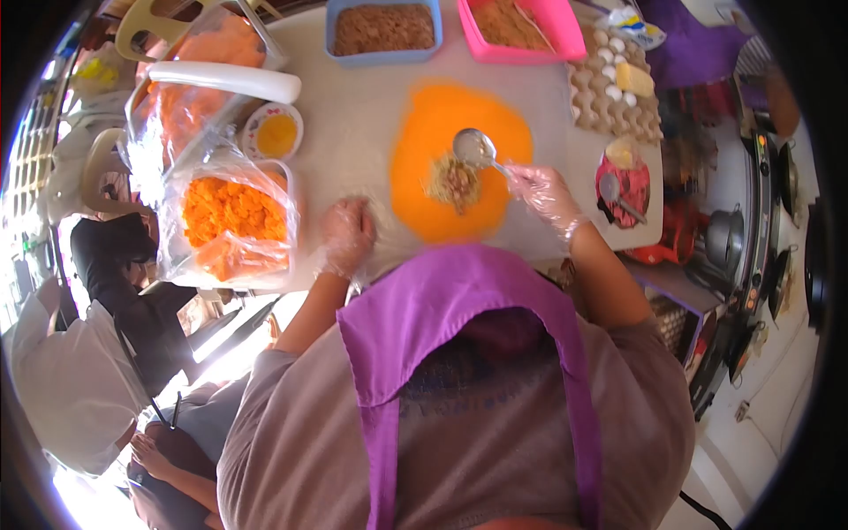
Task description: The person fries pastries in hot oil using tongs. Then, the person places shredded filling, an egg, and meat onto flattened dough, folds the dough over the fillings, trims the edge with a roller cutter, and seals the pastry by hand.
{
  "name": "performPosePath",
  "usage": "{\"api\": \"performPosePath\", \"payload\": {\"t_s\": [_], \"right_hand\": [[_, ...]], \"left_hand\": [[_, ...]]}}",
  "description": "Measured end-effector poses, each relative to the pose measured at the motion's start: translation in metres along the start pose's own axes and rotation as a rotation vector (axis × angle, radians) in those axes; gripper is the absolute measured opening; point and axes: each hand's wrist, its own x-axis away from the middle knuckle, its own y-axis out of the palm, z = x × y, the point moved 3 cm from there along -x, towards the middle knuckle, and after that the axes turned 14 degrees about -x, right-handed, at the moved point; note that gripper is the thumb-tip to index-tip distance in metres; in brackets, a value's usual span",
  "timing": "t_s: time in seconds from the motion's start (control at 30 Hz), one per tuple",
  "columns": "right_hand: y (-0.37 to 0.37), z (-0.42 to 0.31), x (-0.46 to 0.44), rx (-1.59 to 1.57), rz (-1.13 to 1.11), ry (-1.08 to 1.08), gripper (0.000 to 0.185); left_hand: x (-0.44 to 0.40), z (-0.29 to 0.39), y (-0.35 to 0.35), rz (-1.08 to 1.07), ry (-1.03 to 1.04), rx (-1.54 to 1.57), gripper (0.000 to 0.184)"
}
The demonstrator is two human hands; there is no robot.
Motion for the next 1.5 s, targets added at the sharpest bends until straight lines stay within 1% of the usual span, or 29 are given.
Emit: {"api": "performPosePath", "payload": {"t_s": [0.07, 0.1, 0.2, 0.23, 0.33, 0.43, 0.53, 0.6, 0.67, 0.83, 1.03, 1.13, 1.27, 1.37, 1.47, 1.5], "right_hand": [[-0.004, -0.016, -0.021, -0.291, -0.002, 0.287, 0.036], [-0.005, -0.031, -0.036, -0.324, -0.006, 0.244, 0.037], [0.012, -0.097, -0.082, -0.117, -0.004, 0.261, 0.040], [0.019, -0.108, -0.103, -0.006, -0.026, 0.198, 0.041], [0.053, -0.157, -0.155, 0.431, 0.061, 0.194, 0.039], [0.077, -0.147, -0.226, 0.743, 0.097, 0.034, 0.035], [0.100, -0.150, -0.274, 0.805, 0.025, 0.112, 0.028], [0.116, -0.157, -0.291, 0.849, -0.031, 0.170, 0.030], [0.129, -0.166, -0.300, 0.863, -0.066, 0.189, 0.031], [0.154, -0.187, -0.293, 0.839, -0.076, 0.188, 0.031], [0.163, -0.173, -0.300, 0.818, -0.116, 0.183, 0.032], [0.167, -0.173, -0.293, 0.812, -0.079, 0.125, 0.027], [0.169, -0.162, -0.289, 0.831, -0.097, 0.083, 0.026], [0.172, -0.153, -0.284, 0.723, -0.058, 0.121, 0.028], [0.175, -0.149, -0.274, 0.674, -0.032, 0.109, 0.029], [0.176, -0.146, -0.274, 0.746, -0.110, 0.083, 0.029]], "left_hand": [[-0.005, -0.003, 0.000, 0.020, 0.001, 0.000, 0.021], [-0.005, -0.002, -0.001, 0.024, 0.002, -0.011, 0.021], [-0.004, -0.003, 0.001, 0.009, -0.013, 0.001, 0.022], [-0.003, -0.003, 0.002, 0.008, -0.018, 0.007, 0.023], [-0.003, -0.006, 0.003, -0.028, -0.032, 0.023, 0.026], [-0.001, -0.009, 0.009, -0.026, -0.030, 0.017, 0.028], [-0.001, -0.012, 0.012, -0.098, -0.058, 0.044, 0.029], [0.000, -0.014, 0.014, -0.145, -0.073, 0.052, 0.030], [0.001, -0.015, 0.017, -0.174, -0.085, 0.064, 0.031], [0.003, -0.011, 0.012, -0.125, -0.064, 0.006, 0.034], [0.003, -0.010, 0.008, -0.096, -0.056, -0.005, 0.036], [0.004, -0.010, 0.011, -0.119, -0.065, 0.025, 0.036], [0.005, -0.010, 0.012, -0.130, -0.064, 0.030, 0.036], [0.006, -0.012, 0.015, -0.115, -0.059, -0.002, 0.035], [0.004, -0.011, 0.013, -0.108, -0.060, -0.009, 0.035], [0.004, -0.011, 0.012, -0.109, -0.060, -0.011, 0.035]]}}
